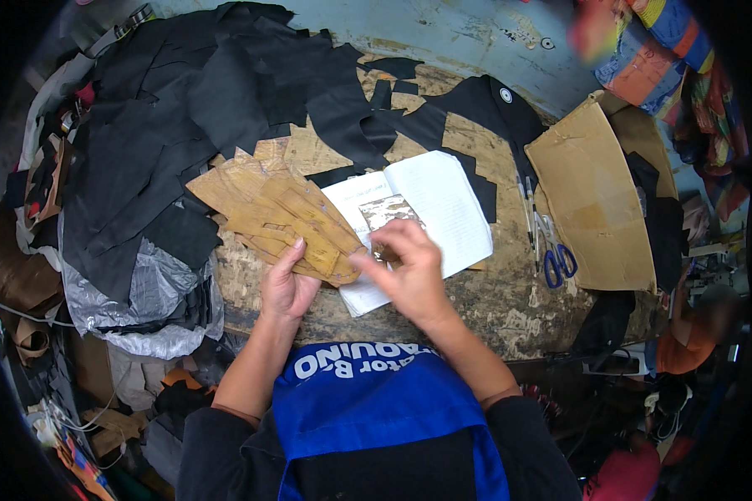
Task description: The person marks black fabric pieces with a white pen using a ruler and pattern templates, then cuts along the marked lines with scissors. They handle cardboard templates and a notebook, organizing cut fabric pieces on the worktable.
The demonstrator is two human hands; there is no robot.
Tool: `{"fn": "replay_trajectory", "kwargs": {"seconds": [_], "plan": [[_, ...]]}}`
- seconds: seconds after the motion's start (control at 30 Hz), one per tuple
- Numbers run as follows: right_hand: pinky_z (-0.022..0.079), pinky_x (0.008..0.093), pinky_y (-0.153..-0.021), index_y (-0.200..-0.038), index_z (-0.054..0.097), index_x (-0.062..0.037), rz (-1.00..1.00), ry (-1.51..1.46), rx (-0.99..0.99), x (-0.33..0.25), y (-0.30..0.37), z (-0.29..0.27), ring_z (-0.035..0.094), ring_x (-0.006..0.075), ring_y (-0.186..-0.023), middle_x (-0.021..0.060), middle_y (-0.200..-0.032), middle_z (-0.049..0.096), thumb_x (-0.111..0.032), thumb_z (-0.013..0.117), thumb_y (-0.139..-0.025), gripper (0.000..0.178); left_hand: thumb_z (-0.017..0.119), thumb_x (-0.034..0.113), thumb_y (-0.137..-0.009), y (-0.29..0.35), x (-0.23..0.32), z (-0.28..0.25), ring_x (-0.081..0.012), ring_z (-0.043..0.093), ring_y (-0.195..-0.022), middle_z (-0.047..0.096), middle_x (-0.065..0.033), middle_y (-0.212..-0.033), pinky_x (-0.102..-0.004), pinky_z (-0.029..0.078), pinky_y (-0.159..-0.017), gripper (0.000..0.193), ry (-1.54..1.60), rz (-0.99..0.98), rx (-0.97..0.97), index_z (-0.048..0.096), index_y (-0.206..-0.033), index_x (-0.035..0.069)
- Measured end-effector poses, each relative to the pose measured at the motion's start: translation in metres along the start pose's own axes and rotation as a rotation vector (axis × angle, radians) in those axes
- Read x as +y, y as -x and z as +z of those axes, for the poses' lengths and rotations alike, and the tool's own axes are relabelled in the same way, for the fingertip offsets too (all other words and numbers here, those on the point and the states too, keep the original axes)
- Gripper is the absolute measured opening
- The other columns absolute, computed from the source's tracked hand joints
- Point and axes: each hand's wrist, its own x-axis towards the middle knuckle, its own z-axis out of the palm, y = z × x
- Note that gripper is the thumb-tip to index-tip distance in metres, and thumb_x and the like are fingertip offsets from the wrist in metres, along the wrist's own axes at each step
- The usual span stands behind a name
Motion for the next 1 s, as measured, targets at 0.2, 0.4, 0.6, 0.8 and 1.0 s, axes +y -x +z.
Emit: {"fn": "replay_trajectory", "kwargs": {"seconds": [0.2,0.4,0.6,0.8,1.0], "plan": [[0.046,0.0287,-0.060,-0.084,0.064,0.0012,-0.122,0.202,-0.017,-0.007,0.003,0.025,0.055,0.0181,-0.072,0.0080,-0.081,0.056,-0.015,0.082,-0.060,0.033,0.052,0.002,-0.086,0.005,-0.006,0.001,-0.0301,0.043,-0.122,0.043,-0.0150,-0.131,-0.0466,0.034,-0.105,0.053,0.127,-0.030,-0.007,0.031,-0.134,0.001],[0.043,0.0214,-0.056,-0.080,0.059,-0.0006,0.203,-0.163,-0.124,0.007,0.003,0.019,0.053,0.0075,-0.064,0.0024,-0.073,0.058,-0.008,0.076,-0.071,0.021,0.049,-0.010,-0.073,0.011,-0.005,-0.003,-0.0316,0.044,-0.122,0.045,-0.0162,-0.130,-0.0466,0.035,-0.104,0.062,-0.084,-0.019,-0.038,0.032,-0.132,-0.001],[0.041,0.0151,-0.052,-0.083,0.056,-0.0014,0.455,-0.593,-0.211,0.017,0.001,0.010,0.053,0.0018,-0.058,0.0014,-0.071,0.062,-0.005,0.066,-0.083,0.010,0.048,-0.014,-0.069,0.010,-0.005,-0.002,-0.0326,0.043,-0.122,0.045,-0.0167,-0.130,-0.0476,0.034,-0.105,0.067,-0.104,-0.007,0.061,0.033,-0.133,-0.001],[0.043,0.0159,-0.054,-0.088,0.056,-0.0005,0.444,-0.663,-0.233,0.015,-0.006,0.004,0.056,0.0035,-0.062,0.0029,-0.074,0.064,-0.005,0.062,-0.086,0.007,0.044,-0.015,-0.072,0.011,-0.003,0.000,-0.0323,0.044,-0.122,0.044,-0.0173,-0.131,-0.0472,0.035,-0.104,0.064,-0.035,-0.027,0.034,0.033,-0.133,0.000],[0.048,0.0174,-0.055,-0.092,0.057,0.0026,0.392,-0.765,-0.219,-0.002,-0.015,-0.016,0.058,0.0054,-0.061,0.0038,-0.077,0.062,-0.008,0.060,-0.088,0.011,0.044,-0.014,-0.071,0.015,0.000,-0.001,-0.0337,0.044,-0.121,0.045,-0.0175,-0.129,-0.0478,0.035,-0.104,0.064,-0.046,-0.020,0.001,0.033,-0.132,-0.001]]}}
